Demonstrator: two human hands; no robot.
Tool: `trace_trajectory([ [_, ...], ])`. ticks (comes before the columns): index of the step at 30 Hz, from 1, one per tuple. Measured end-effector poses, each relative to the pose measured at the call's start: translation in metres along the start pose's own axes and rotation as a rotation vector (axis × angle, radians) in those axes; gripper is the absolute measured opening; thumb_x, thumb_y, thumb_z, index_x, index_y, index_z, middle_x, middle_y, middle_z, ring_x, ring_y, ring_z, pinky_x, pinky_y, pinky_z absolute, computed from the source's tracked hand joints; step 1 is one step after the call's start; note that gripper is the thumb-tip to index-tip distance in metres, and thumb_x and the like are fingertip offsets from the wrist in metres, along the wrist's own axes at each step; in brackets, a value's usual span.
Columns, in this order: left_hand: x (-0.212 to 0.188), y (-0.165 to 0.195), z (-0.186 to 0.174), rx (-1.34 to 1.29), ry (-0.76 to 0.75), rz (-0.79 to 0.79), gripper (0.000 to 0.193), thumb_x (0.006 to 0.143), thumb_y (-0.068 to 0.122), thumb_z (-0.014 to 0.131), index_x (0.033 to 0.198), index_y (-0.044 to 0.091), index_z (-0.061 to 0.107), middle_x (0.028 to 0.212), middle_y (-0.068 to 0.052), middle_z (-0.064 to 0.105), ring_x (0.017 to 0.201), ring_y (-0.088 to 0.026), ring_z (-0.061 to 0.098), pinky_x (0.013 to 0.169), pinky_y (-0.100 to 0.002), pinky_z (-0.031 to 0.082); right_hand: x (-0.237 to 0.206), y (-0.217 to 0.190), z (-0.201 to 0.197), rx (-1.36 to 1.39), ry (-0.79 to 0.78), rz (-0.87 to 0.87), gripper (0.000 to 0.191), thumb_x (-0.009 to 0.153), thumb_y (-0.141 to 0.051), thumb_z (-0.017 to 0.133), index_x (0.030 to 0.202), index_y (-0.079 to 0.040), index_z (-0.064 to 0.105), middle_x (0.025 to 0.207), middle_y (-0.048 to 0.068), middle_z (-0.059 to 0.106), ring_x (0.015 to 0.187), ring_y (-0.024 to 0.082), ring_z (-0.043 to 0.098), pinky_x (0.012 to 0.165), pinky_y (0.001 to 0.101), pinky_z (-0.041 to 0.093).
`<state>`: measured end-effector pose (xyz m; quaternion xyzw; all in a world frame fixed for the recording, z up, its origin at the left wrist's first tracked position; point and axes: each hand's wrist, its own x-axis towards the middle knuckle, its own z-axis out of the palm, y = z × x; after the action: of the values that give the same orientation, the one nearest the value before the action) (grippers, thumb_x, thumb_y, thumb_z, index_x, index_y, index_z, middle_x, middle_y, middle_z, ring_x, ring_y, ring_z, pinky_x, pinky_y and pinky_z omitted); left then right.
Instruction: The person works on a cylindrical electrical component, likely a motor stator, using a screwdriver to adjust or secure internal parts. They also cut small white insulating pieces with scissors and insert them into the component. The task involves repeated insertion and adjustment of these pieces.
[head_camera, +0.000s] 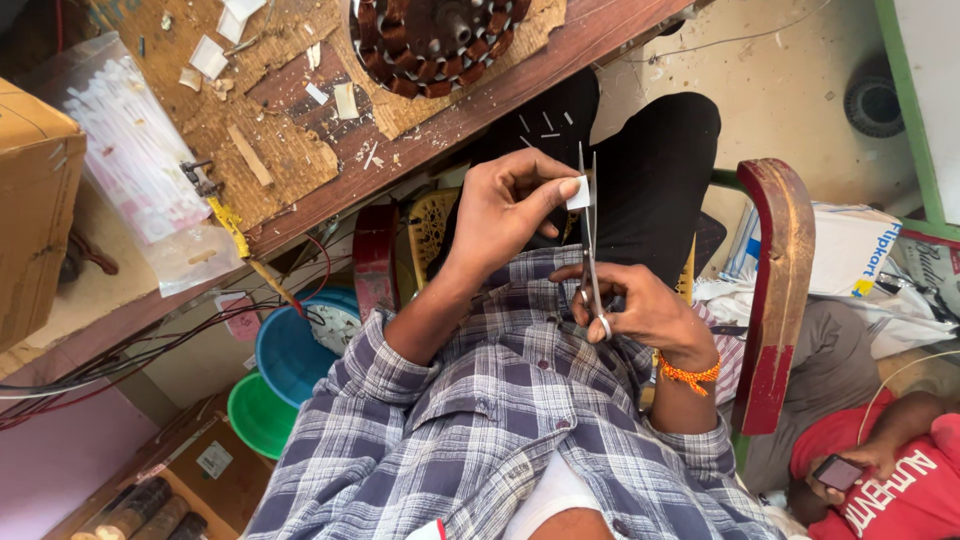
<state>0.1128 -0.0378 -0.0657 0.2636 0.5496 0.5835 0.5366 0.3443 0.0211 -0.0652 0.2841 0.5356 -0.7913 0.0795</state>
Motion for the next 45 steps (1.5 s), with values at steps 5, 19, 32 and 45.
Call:
trace_trajectory([
  [5,-0.001,0.005,0.0,0.046,0.013,0.013,0.015,0.096,0.01,0.071,0.103,-0.003,0.075,0.088,-0.006,0.077,0.074,-0.007,0.071,0.057,-0.021,0.059,-0.002,0.001,0.0,0.087,-0.014,0.038,0.078,0.064,-0.029,0.093,0.131,0.003,0.068,0.077,0.0,0.065,0.071,0.008,0.059,0.065,0.0251,0.047],
  [19,0.001,0.011,-0.002,0.098,-0.002,-0.013,0.013,0.096,0.01,0.071,0.099,-0.002,0.074,0.085,-0.007,0.077,0.076,-0.01,0.076,0.055,-0.021,0.06,-0.005,0.012,-0.006,0.09,0.0,0.032,0.065,0.067,-0.028,0.093,0.118,0.006,0.071,0.071,-0.001,0.063,0.065,0.006,0.055,0.057,0.0229,0.039],
  [32,0.009,-0.009,-0.01,-0.031,-0.048,0.012,0.016,0.101,0.012,0.069,0.103,-0.004,0.071,0.089,-0.012,0.077,0.078,-0.013,0.075,0.056,-0.023,0.059,-0.017,0.032,-0.01,0.069,0.097,0.125,0.036,0.079,-0.013,0.082,0.108,0.006,0.074,0.074,0.006,0.074,0.066,0.009,0.066,0.061,0.0232,0.052],
  [45,0.007,-0.011,-0.004,-0.151,-0.001,0.09,0.042,0.101,0.018,0.07,0.139,0.003,0.059,0.108,-0.012,0.072,0.093,-0.01,0.066,0.068,-0.02,0.048,0.009,0.003,0.006,-0.078,0.345,-0.183,0.073,0.067,-0.038,0.092,0.125,0.0,0.067,0.092,0.004,0.075,0.074,0.008,0.064,0.065,0.0214,0.052],
])
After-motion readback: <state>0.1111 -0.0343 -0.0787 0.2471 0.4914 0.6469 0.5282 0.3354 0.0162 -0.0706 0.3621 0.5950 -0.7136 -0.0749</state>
